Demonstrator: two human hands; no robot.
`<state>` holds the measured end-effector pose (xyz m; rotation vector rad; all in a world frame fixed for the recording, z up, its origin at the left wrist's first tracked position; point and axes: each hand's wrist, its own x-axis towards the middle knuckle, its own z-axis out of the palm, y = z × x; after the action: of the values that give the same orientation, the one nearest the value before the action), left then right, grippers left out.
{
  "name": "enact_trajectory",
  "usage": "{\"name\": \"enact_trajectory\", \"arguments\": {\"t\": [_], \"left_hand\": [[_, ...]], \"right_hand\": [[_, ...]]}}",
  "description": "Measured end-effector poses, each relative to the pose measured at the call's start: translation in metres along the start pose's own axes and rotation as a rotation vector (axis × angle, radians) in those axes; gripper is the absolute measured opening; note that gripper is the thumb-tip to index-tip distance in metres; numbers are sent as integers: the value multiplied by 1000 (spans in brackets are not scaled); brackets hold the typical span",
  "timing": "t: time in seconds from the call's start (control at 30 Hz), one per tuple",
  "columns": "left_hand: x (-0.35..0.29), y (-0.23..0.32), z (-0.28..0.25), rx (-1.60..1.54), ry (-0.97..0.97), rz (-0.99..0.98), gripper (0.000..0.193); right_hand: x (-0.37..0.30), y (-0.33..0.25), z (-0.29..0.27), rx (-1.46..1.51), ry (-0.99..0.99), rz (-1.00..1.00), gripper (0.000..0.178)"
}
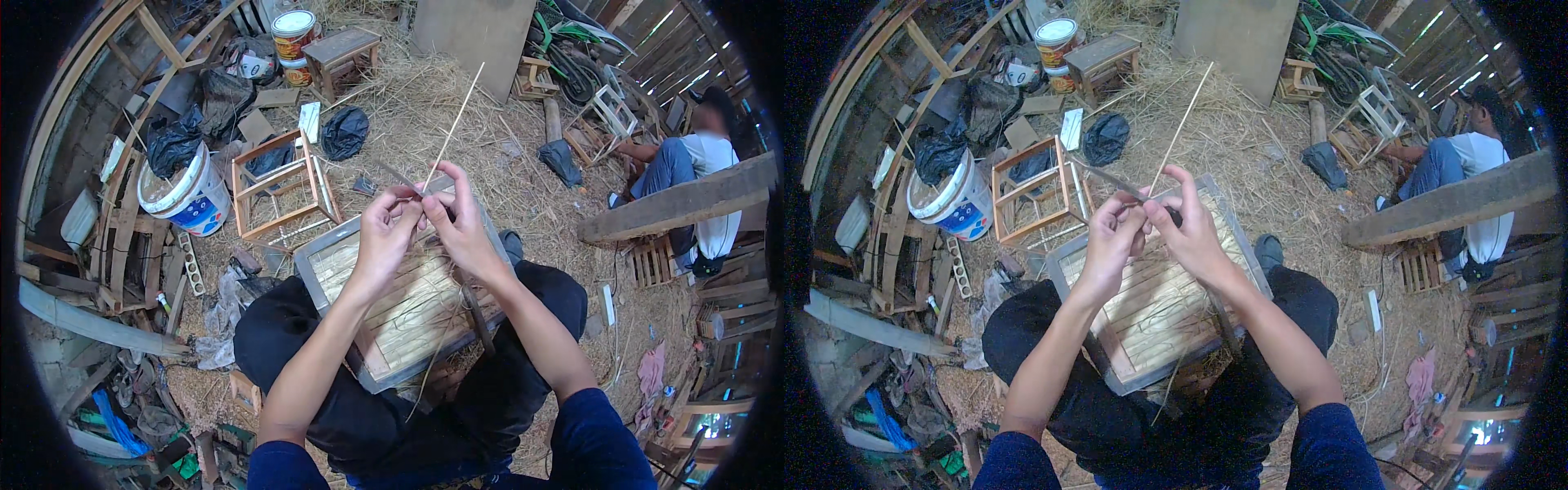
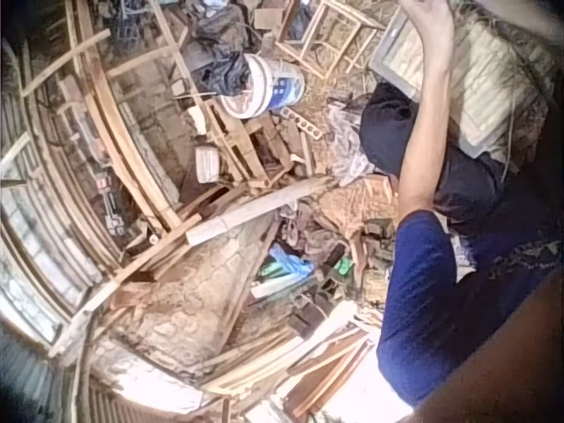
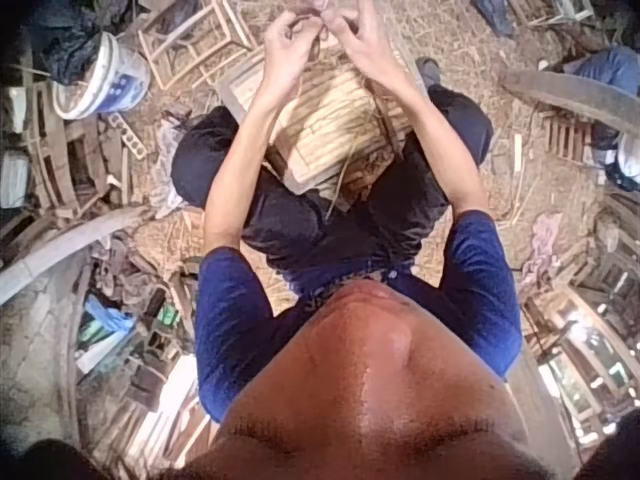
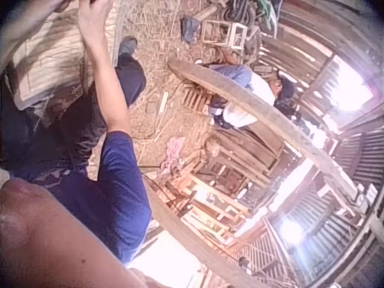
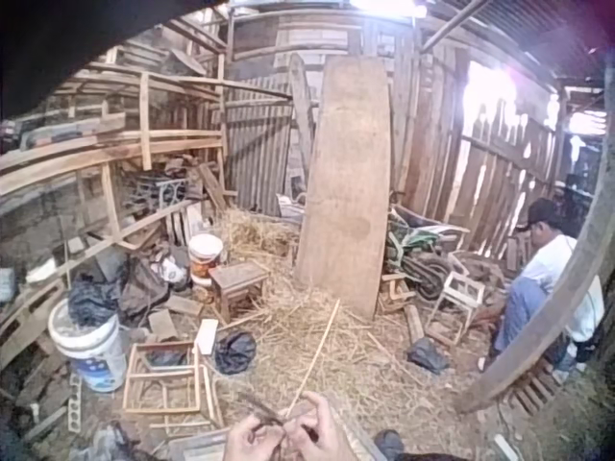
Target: The person shaves a bamboo strip using a knife, repeatedly drawing the blade along the length of the strip and bending it by hand to check its flexibility.
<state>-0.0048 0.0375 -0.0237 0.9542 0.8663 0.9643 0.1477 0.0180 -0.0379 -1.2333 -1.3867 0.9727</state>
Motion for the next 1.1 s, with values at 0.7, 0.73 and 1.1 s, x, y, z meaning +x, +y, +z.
{"name": "enact_trajectory", "arguments": {"t": [0.7,0.73,1.1], "left_hand": [[-24,16,5,-95,-212,-35,18],[-30,11,6,-18,-244,-36,19],[-16,7,-18,71,0,-91,28]], "right_hand": [[32,-3,-68,49,381,-65,69],[42,-1,-90,28,494,-32,65],[18,3,-24,-372,-9,-179,29]]}}
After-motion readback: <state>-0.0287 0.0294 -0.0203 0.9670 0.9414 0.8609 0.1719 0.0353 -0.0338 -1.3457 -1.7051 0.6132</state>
